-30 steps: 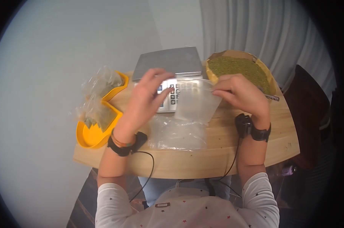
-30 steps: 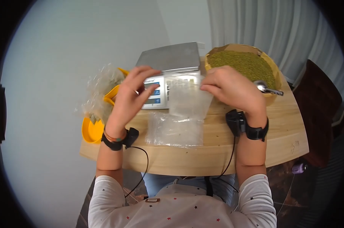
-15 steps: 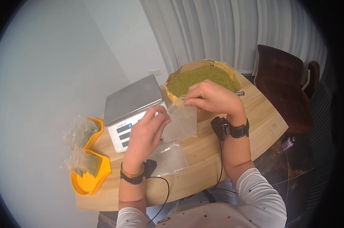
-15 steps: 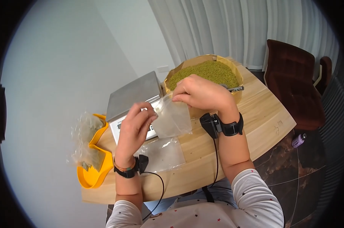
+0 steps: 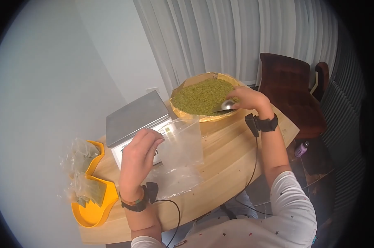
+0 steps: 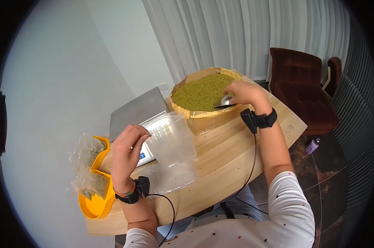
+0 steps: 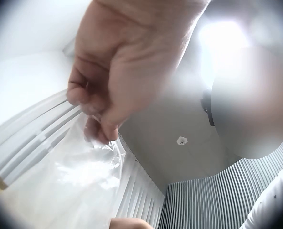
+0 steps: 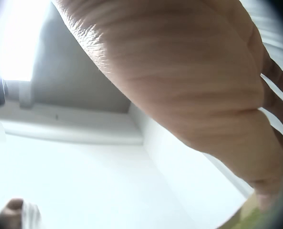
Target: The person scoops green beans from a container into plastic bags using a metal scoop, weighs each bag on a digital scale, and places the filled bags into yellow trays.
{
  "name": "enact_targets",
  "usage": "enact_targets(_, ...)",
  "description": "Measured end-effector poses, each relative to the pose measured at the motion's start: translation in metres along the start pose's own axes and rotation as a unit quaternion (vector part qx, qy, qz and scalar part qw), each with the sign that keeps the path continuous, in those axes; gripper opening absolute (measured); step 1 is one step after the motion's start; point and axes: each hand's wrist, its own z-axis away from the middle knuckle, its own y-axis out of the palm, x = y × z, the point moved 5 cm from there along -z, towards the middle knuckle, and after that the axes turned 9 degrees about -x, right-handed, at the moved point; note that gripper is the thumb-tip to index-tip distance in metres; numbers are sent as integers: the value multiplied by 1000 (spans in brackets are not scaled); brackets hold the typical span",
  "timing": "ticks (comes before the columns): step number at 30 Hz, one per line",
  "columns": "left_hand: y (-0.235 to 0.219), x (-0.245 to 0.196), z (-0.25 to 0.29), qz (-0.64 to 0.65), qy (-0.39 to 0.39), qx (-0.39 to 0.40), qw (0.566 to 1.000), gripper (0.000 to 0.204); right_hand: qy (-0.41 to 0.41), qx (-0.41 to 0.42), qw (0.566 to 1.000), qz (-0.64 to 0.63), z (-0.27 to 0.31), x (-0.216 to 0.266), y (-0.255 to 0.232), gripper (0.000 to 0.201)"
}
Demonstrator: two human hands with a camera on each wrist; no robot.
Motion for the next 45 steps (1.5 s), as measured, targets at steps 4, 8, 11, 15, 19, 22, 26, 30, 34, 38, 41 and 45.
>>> enact_targets(4, 0, -2, 2, -5, -1, 17, 1000, 6, 105, 105, 970, 195, 8, -48, 32, 29)
enact_targets(8, 5, -3, 1, -12, -4, 20, 1000, 6, 61, 33, 950, 305, 9, -56, 45, 23)
enact_targets(11, 4, -2, 5, -34, -2, 37, 999, 7, 34, 32, 940, 337, 1, -46, 23, 21)
enact_targets(15, 3, 10, 18, -51, -26, 66, 996, 9, 159, 109, 949, 248, -13, -62, -14, 26)
enact_targets(19, 9, 20, 24, -73, -34, 91, 993, 10, 174, 119, 960, 184, -21, -64, -15, 27)
enact_targets(22, 14, 22, 25, -68, -37, 95, 992, 11, 170, 117, 967, 150, -22, -59, 7, 27)
enact_targets(26, 18, 25, 29, -54, -26, 84, 995, 8, 196, 88, 968, 130, -36, -78, 62, 27)
enact_targets(30, 18, 24, 29, -47, -38, 94, 994, 8, 222, 37, 965, 135, -42, -63, 83, 26)
enact_targets(34, 15, 28, 29, -63, -65, 120, 989, 11, 240, 25, 966, 97, -42, -82, 89, 26)
enact_targets(38, 14, 34, 29, -51, -83, 129, 987, 14, 222, 16, 973, 63, -30, -109, 88, 23)
enact_targets(41, 15, 40, 31, -55, -78, 143, 985, 16, 201, -41, 978, -17, -16, -112, 82, 21)
enact_targets(45, 20, 45, 33, -45, -56, 164, 984, 17, 187, -117, 975, -28, -14, -116, 81, 21)
